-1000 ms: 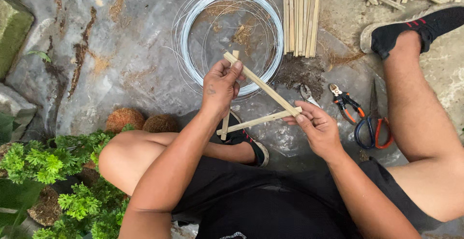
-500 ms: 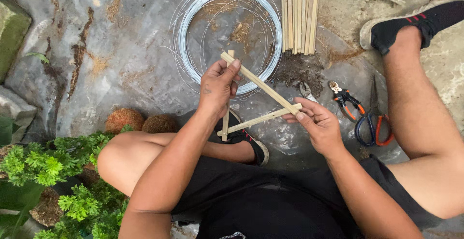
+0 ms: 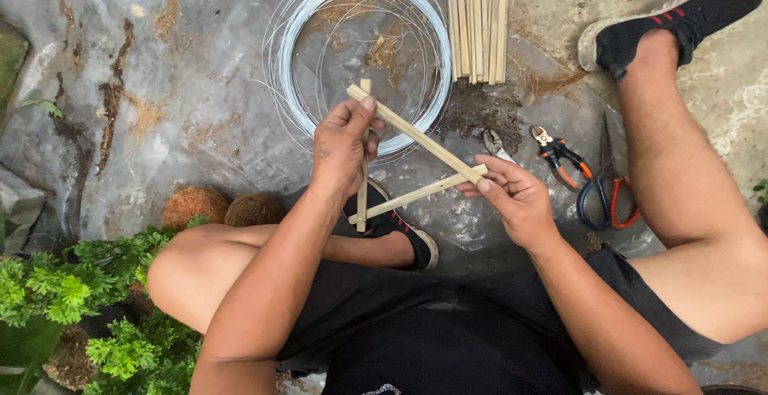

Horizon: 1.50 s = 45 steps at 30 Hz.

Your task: The person sits on the ground and assembles a frame from short bamboo sticks, holding crossed sticks together and wrapping them with thin wire. They use pliers to cut and twist the wire at the joints, building up a triangular lattice of tied sticks.

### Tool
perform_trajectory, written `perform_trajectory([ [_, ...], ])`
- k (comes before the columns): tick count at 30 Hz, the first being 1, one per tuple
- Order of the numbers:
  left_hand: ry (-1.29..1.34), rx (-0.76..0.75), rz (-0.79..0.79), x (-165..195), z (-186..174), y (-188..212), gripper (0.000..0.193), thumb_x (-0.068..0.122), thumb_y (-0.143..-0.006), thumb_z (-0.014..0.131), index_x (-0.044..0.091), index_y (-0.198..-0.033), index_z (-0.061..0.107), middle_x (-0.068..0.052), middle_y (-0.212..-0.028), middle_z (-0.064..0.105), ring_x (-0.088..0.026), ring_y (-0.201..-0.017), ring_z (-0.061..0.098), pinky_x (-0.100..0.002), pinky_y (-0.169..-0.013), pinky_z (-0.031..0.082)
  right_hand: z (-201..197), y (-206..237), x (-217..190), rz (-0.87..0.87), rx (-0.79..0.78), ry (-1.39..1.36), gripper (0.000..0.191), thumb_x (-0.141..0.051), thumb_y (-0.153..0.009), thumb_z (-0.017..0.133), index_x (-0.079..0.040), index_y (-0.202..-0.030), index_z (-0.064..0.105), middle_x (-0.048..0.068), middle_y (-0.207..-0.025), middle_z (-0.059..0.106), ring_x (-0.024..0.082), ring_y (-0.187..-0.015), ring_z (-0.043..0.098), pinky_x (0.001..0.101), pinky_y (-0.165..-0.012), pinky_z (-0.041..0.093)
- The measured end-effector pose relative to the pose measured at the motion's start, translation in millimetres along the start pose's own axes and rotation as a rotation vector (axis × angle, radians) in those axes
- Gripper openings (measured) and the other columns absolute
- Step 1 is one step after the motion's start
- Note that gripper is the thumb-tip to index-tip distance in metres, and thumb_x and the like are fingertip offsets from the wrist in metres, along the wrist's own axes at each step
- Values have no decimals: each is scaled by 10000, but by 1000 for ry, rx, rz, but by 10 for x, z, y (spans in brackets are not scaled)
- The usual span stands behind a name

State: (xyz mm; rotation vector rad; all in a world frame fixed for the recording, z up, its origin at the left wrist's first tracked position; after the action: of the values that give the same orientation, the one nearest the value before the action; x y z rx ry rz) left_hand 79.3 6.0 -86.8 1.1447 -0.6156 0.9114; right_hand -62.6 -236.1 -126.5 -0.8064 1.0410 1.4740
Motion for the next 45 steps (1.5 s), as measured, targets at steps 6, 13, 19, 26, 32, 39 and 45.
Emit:
perform_trajectory([
  [6,-57,34,33,-20,-7,-14,215,253,-979,679,39,-998,677,-47,-780,662,-87,-528,512,-229,-460,374,-1,13,-41,12,14,4,387,-14,-1031,568,58,-1410,538,224,-1178,712,309,-1072,733,426,-941,611],
  [13,-71,43,67,-34,-21,-48,242,233,-978,713,-5,-1004,677,-54,-770,659,-82,-511,506,-233,-443,364,16,12,-41,7,14,33,377,-4,-1031,556,69,-1400,534,226,-1191,709,307,-1078,727,417,-947,608],
  [19,-124,46,69,-17,66,-117,286,286,-965,696,13,-1050,673,-48,-776,650,-84,-499,514,-234,-441,387,-77,-70,-12,-30,67,27,379,0,-1036,553,75,-1407,531,220,-1185,707,281,-1064,728,401,-940,606],
  [26,-70,62,138,-81,145,-156,309,301,-984,689,-6,-1009,660,-58,-775,628,-85,-488,487,-237,-415,355,-185,-223,-16,-92,248,-5,383,1,-1040,545,80,-1414,532,171,-1199,697,242,-1030,725,378,-907,611],
  [32,36,122,205,-106,158,-157,311,311,-1001,676,4,-968,634,-75,-806,649,-97,-493,490,-256,-428,372,-113,-428,-204,-181,367,-76,339,-43,-1071,561,62,-1393,545,142,-1151,687,219,-982,708,372,-872,610],
  [39,161,102,205,85,373,-312,286,312,-1000,621,30,-1051,623,-74,-955,715,-180,-712,693,-331,-646,586,-134,-1205,-811,-217,477,-205,296,-128,-1041,600,9,-1302,566,97,-1104,707,209,-928,726,350,-801,618],
  [45,324,87,288,145,592,-400,266,293,-1012,622,40,-1092,616,-83,-970,713,-185,-768,714,-346,-694,608,-122,-1486,-1330,-358,491,-126,238,-107,-1037,618,-5,-1249,583,99,-1027,720,206,-838,734,350,-742,607],
])
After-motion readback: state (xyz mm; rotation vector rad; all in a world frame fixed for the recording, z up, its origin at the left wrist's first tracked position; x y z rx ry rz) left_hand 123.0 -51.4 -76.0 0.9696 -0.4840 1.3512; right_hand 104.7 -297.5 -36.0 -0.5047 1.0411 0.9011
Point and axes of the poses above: each hand's wrist, its own y-axis away from the middle knuckle, its own z-axis out of the palm, x = y × z, the point moved 7 cm from there along -y, towards the middle knuckle
